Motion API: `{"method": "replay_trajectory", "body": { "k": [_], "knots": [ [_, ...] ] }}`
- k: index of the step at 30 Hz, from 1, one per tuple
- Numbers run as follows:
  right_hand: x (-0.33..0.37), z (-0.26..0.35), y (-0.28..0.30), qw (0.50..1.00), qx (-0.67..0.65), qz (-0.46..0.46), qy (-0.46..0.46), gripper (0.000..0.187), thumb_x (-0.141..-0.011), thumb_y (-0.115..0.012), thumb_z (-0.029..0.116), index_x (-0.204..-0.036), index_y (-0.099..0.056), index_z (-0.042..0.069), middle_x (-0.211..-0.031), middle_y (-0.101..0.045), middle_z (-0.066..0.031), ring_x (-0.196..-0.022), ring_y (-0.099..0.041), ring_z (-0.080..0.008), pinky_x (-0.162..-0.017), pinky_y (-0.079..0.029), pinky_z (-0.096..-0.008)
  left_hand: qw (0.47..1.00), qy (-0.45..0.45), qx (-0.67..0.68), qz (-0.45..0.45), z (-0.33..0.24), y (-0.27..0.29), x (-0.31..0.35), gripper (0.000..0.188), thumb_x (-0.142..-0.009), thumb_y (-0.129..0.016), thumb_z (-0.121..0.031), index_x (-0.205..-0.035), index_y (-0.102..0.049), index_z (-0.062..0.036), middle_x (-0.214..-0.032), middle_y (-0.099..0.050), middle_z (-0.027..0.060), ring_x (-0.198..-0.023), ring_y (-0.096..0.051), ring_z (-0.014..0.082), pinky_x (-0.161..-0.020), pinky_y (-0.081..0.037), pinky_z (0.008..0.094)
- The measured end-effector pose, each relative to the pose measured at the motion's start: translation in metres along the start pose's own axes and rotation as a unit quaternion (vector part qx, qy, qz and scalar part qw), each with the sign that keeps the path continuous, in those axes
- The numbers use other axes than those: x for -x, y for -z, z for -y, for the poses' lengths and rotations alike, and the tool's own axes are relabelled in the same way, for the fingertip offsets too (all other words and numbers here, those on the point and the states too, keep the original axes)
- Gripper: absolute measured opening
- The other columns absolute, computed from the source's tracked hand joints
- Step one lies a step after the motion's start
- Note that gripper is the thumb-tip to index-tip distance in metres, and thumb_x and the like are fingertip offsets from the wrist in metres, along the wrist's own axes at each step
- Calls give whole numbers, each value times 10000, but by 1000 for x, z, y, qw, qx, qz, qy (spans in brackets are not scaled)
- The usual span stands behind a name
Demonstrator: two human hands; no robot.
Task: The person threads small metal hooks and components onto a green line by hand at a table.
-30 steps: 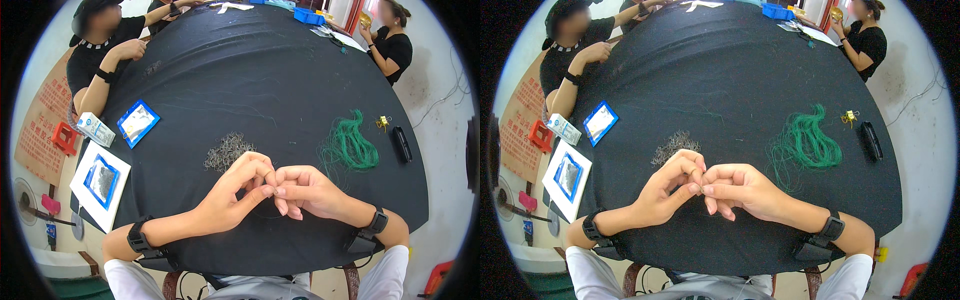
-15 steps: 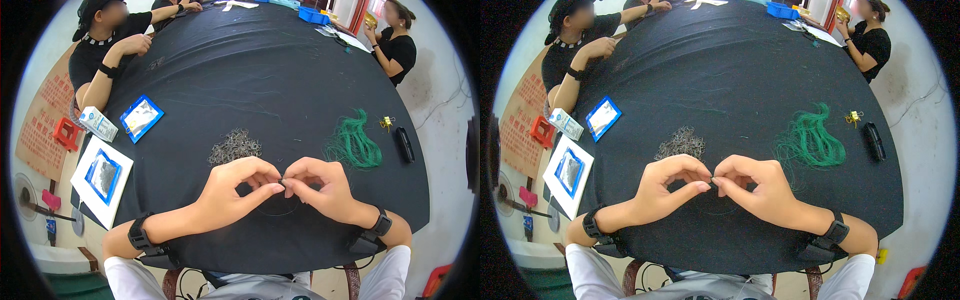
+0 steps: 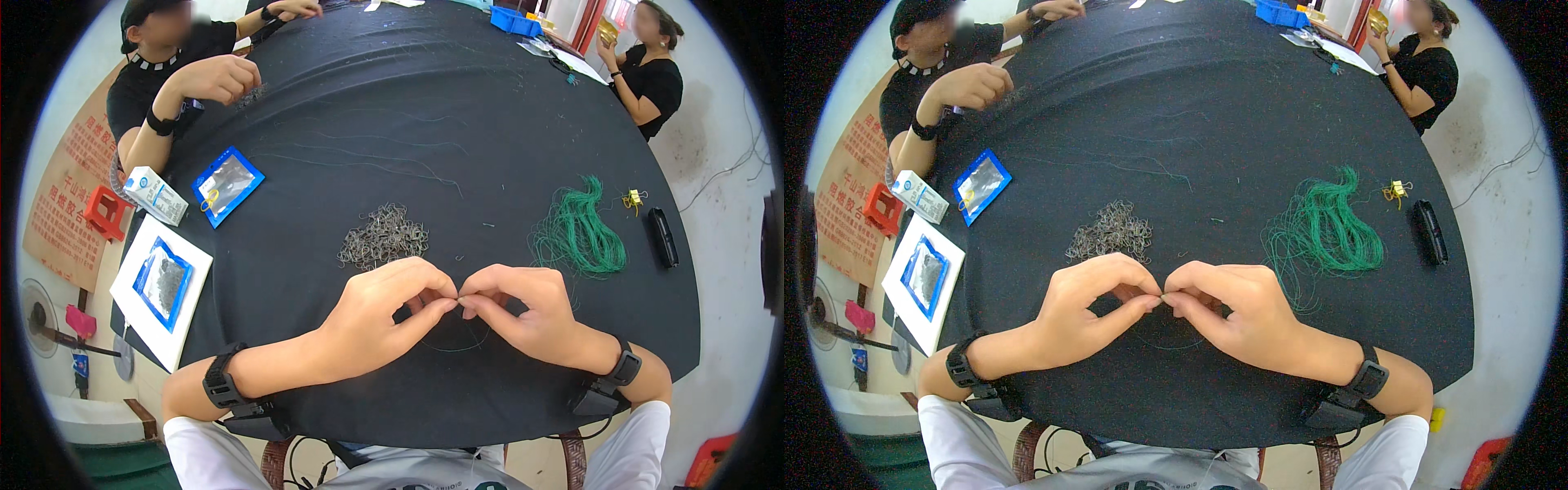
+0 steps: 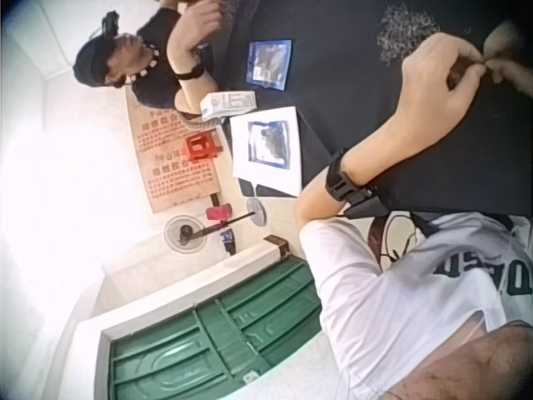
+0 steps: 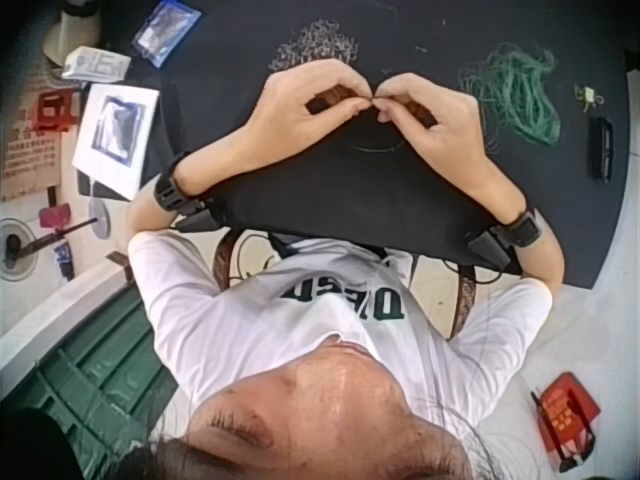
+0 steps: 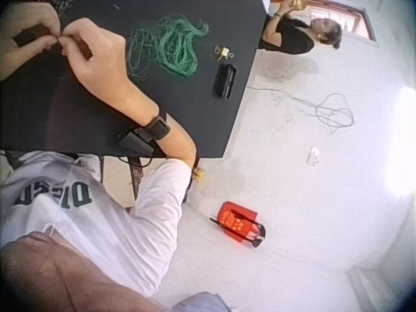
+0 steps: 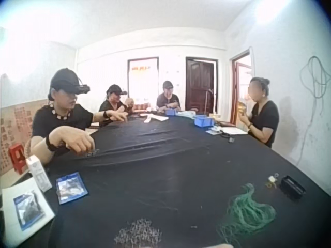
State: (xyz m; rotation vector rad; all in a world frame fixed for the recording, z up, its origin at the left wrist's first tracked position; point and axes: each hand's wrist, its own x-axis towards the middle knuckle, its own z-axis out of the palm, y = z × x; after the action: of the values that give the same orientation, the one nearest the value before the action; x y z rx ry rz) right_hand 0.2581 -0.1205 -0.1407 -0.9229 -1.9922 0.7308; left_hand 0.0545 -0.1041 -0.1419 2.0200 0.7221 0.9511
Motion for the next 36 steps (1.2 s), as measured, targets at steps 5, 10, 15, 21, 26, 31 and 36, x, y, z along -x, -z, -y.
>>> {"method": "replay_trajectory", "body": {
  "k": [5,10,15,21,26,31,36],
  "knots": [
    [-1,1,-1,1000,12,-3,14,73,-783,-663,20,-843,-622,32,-636,-606,-67,-519,-581,-148,-476,-450,-264,998,-40,-33,-29,1,3,0,121,-769,-671,28,-880,-624,16,-825,-622,93,-695,-621,135,-602,-505,242],
    [-2,5,2,1000,30,5,1,63,-781,-644,3,-818,-602,32,-601,-571,-67,-467,-539,-135,-441,-407,-262,998,-43,-40,-33,2,2,0,110,-763,-678,28,-860,-627,14,-814,-620,88,-683,-615,131,-583,-498,234],
    [-1,8,5,998,44,33,-12,64,-777,-626,2,-814,-589,39,-561,-531,-45,-436,-503,-124,-425,-384,-254,997,-52,-47,-36,2,2,0,119,-755,-686,27,-859,-630,13,-812,-620,85,-671,-609,131,-574,-494,232],
    [-1,5,3,997,57,47,3,81,-761,-625,1,-818,-593,49,-547,-511,-41,-438,-506,-136,-431,-394,-261,997,-55,-50,-26,3,2,0,115,-755,-686,22,-856,-631,12,-809,-619,84,-671,-605,131,-574,-490,233],
    [-1,4,2,995,77,48,36,88,-753,-634,11,-822,-597,50,-567,-529,-52,-460,-532,-167,-450,-418,-281,997,-50,-55,-17,3,2,0,115,-757,-674,31,-859,-626,13,-806,-614,82,-664,-600,130,-576,-488,239],
    [-1,3,0,995,85,30,46,82,-773,-631,18,-841,-595,48,-583,-546,-66,-462,-539,-191,-456,-423,-293,998,-49,-39,-13,2,2,0,119,-759,-650,33,-865,-607,2,-798,-594,72,-664,-600,134,-565,-489,243],
    [-2,7,2,997,69,37,4,91,-789,-613,5,-869,-604,48,-573,-543,-65,-442,-526,-176,-449,-409,-292,997,-62,-30,-28,4,2,-1,127,-759,-640,31,-872,-594,-7,-799,-582,60,-668,-606,133,-554,-492,242]
  ]
}}
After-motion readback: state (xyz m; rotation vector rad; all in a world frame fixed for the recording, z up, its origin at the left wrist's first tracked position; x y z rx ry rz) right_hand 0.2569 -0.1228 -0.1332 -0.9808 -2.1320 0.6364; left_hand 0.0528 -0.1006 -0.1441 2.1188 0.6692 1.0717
